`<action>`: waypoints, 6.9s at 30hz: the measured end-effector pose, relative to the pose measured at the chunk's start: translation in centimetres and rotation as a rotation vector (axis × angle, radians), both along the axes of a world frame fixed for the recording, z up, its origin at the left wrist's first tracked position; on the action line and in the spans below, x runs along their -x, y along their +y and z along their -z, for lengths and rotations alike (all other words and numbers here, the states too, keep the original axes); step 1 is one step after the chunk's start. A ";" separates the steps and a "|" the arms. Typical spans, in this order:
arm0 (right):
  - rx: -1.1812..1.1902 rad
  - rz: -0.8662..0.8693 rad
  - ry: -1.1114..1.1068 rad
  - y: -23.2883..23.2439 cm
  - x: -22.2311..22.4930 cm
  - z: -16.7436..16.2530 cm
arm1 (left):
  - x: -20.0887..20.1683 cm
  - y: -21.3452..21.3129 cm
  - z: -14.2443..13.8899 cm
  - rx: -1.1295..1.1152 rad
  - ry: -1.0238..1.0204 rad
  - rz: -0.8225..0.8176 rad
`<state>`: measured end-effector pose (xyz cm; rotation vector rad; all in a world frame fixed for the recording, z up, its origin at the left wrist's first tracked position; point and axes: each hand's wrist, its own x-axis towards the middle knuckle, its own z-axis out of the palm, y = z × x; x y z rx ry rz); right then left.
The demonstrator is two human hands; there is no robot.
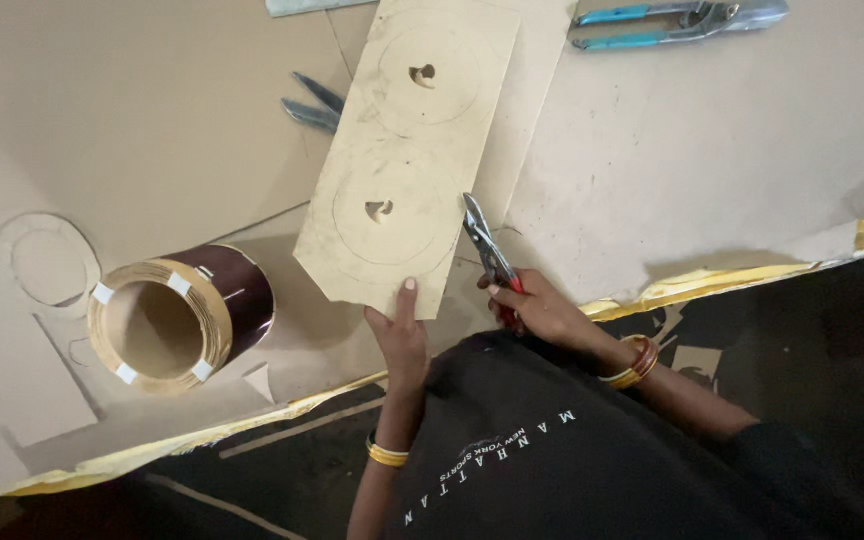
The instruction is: The person traces circles onto cardboard sheets using a ring template and a pen, then cuts along the drawn circles with scissors, working through several cardboard pieces one at a time on the work table.
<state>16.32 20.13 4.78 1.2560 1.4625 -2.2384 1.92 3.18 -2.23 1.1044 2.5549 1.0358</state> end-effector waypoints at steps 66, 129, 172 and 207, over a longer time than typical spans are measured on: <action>-0.336 0.022 0.097 -0.2 0.0 -3.6 | -3.8 -2.7 -7.3 -0.260 -0.501 -0.182; -0.591 -0.247 0.149 3.1 0.7 -9.7 | 0.6 -6.9 -15.0 -0.201 -0.850 -0.148; -0.595 -0.312 0.177 5.9 0.0 -10.3 | 4.6 -7.3 -17.5 -0.031 -0.771 0.122; -0.730 -0.506 0.250 7.3 0.4 -12.5 | 6.6 -7.5 -20.6 0.269 -1.040 0.137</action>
